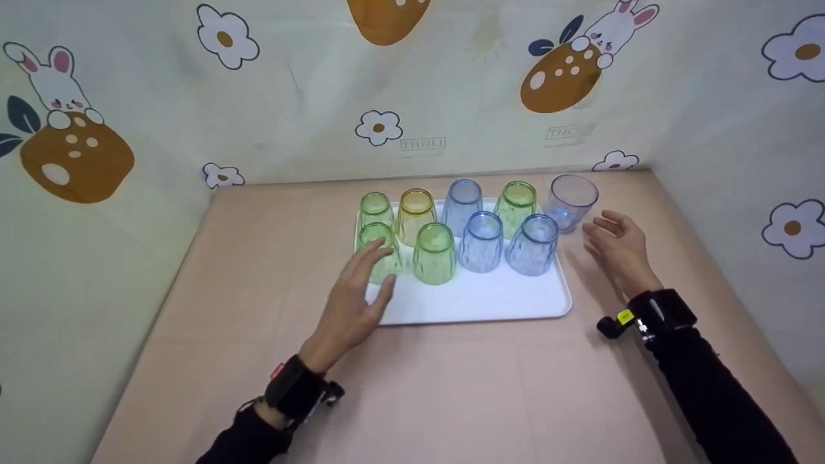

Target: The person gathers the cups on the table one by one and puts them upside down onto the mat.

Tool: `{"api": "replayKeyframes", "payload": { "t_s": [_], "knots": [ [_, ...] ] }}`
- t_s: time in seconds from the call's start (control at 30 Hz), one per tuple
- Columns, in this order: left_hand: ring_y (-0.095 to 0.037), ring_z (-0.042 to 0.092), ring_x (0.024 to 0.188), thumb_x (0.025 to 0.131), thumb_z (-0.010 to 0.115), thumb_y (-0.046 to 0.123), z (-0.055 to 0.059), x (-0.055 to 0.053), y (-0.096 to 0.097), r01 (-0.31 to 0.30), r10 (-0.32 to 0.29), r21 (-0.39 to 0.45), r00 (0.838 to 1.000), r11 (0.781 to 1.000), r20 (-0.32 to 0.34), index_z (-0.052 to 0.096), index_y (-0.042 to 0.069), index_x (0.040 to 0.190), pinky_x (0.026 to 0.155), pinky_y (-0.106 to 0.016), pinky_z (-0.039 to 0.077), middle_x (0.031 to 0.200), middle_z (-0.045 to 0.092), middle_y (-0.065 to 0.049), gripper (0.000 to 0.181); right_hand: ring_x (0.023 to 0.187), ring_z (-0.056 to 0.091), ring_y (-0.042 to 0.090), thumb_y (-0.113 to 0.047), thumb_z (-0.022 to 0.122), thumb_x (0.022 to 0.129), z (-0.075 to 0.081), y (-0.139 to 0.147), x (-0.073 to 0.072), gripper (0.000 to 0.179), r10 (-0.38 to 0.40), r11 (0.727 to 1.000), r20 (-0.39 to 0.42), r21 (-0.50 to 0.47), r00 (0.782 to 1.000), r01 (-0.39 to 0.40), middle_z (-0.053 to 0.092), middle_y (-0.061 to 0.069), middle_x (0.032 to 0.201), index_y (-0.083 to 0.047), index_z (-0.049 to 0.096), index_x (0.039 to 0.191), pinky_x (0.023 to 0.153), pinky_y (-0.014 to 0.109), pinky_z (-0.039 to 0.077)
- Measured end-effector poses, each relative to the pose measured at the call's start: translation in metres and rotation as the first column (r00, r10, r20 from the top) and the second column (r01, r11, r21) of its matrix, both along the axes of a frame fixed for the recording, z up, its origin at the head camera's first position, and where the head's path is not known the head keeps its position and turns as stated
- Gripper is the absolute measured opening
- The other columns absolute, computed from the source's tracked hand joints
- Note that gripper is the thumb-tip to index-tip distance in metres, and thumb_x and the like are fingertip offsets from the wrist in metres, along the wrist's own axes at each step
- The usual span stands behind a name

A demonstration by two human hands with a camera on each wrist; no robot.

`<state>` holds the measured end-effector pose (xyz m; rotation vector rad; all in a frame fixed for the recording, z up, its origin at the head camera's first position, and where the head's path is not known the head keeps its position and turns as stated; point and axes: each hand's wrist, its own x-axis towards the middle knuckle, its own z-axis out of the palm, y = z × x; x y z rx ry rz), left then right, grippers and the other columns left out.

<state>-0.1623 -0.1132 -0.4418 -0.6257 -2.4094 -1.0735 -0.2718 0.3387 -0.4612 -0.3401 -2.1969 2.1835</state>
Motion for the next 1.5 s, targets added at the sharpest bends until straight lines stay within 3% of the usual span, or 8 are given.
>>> {"api": "replayKeyframes", "payload": {
  "t_s": [0.1, 0.23, 0.37, 0.47, 0.83, 1.23, 1.37, 1.5],
  "knots": [
    [-0.028, 0.041, 0.140, 0.103, 0.058, 0.019, -0.003, -0.002, -0.036, -0.083, 0.084, -0.018, 0.995, 0.996, 0.045, 0.057, 0.000, 0.137, 0.115, -0.045, 0.031, 0.149, 0.049, -0.016, 0.039, 0.137, 0.044, 0.031, -0.029, 0.073, 0.097, 0.000, 0.002, -0.003, 0.085, 0.023, 0.993, -0.018, 0.118, 1.000, -0.021, 0.031, 0.021, 0.159, -0.004, 0.022, 0.160, 0.109, 0.035, 0.041],
    [-0.036, 0.036, 0.142, 0.106, 0.055, 0.025, -0.008, -0.004, -0.077, -0.152, 0.164, -0.086, 0.975, 0.985, 0.153, 0.054, -0.002, 0.139, 0.116, -0.051, 0.027, 0.151, 0.044, -0.022, 0.044, 0.141, 0.039, 0.033, -0.031, 0.072, 0.097, -0.003, 0.004, -0.009, 0.085, 0.042, 0.981, -0.050, 0.192, 0.998, -0.032, 0.030, 0.020, 0.160, -0.004, 0.021, 0.160, 0.108, 0.034, 0.042],
    [-0.042, 0.023, 0.147, 0.108, 0.049, 0.035, -0.010, -0.008, -0.105, -0.159, 0.209, -0.203, 0.943, 0.966, 0.258, 0.046, -0.002, 0.147, 0.118, -0.056, 0.018, 0.156, 0.035, -0.025, 0.055, 0.145, 0.031, 0.037, -0.032, 0.073, 0.097, -0.004, 0.004, -0.012, 0.089, 0.073, 0.955, -0.061, 0.291, 0.995, -0.052, 0.025, 0.020, 0.162, -0.004, 0.017, 0.161, 0.110, 0.042, 0.040],
    [-0.044, 0.016, 0.148, 0.107, 0.049, 0.040, -0.009, -0.010, -0.119, -0.155, 0.231, -0.265, 0.930, 0.952, 0.285, 0.041, -0.001, 0.152, 0.119, -0.058, 0.015, 0.158, 0.030, -0.026, 0.061, 0.145, 0.029, 0.040, -0.032, 0.074, 0.096, -0.002, 0.002, -0.014, 0.092, 0.101, 0.930, -0.071, 0.361, 0.992, -0.069, 0.023, 0.022, 0.163, -0.003, 0.015, 0.161, 0.113, 0.049, 0.036],
    [-0.046, 0.014, 0.148, 0.107, 0.048, 0.042, -0.011, -0.012, -0.129, -0.163, 0.255, -0.307, 0.922, 0.938, 0.291, 0.036, -0.003, 0.154, 0.119, -0.058, 0.012, 0.160, 0.027, -0.027, 0.066, 0.145, 0.023, 0.048, -0.021, 0.076, 0.094, 0.004, 0.003, -0.031, 0.100, 0.197, 0.921, -0.088, 0.357, 0.976, -0.154, 0.014, 0.026, 0.164, -0.001, 0.005, 0.161, 0.114, 0.055, 0.031],
    [-0.049, 0.013, 0.148, 0.107, 0.049, 0.043, -0.011, -0.013, -0.133, -0.193, 0.289, -0.335, 0.920, 0.922, 0.264, 0.035, -0.003, 0.154, 0.118, -0.061, 0.013, 0.160, 0.025, -0.028, 0.067, 0.144, 0.026, 0.048, -0.028, 0.082, 0.089, 0.025, 0.003, -0.048, 0.110, 0.265, 0.866, -0.048, 0.452, 0.963, -0.216, 0.016, 0.027, 0.162, -0.001, 0.003, 0.161, 0.112, 0.052, 0.035],
    [-0.050, 0.010, 0.148, 0.107, 0.048, 0.043, -0.012, -0.012, -0.133, -0.187, 0.297, -0.372, 0.917, 0.909, 0.266, 0.032, -0.003, 0.156, 0.118, -0.060, 0.011, 0.160, 0.022, -0.029, 0.068, 0.143, 0.026, 0.048, -0.030, 0.082, 0.089, 0.026, 0.001, -0.053, 0.109, 0.285, 0.836, -0.053, 0.501, 0.957, -0.221, 0.019, 0.028, 0.161, 0.001, 0.006, 0.161, 0.112, 0.054, 0.034],
    [-0.049, 0.008, 0.148, 0.107, 0.046, 0.043, -0.013, -0.011, -0.133, -0.171, 0.296, -0.384, 0.909, 0.907, 0.295, 0.030, -0.002, 0.157, 0.119, -0.058, 0.010, 0.162, 0.020, -0.028, 0.069, 0.140, 0.031, 0.048, -0.029, 0.080, 0.091, 0.024, -0.001, -0.054, 0.105, 0.286, 0.828, -0.079, 0.521, 0.955, -0.205, 0.024, 0.029, 0.159, 0.002, 0.008, 0.160, 0.110, 0.055, 0.036]
  ]
}}
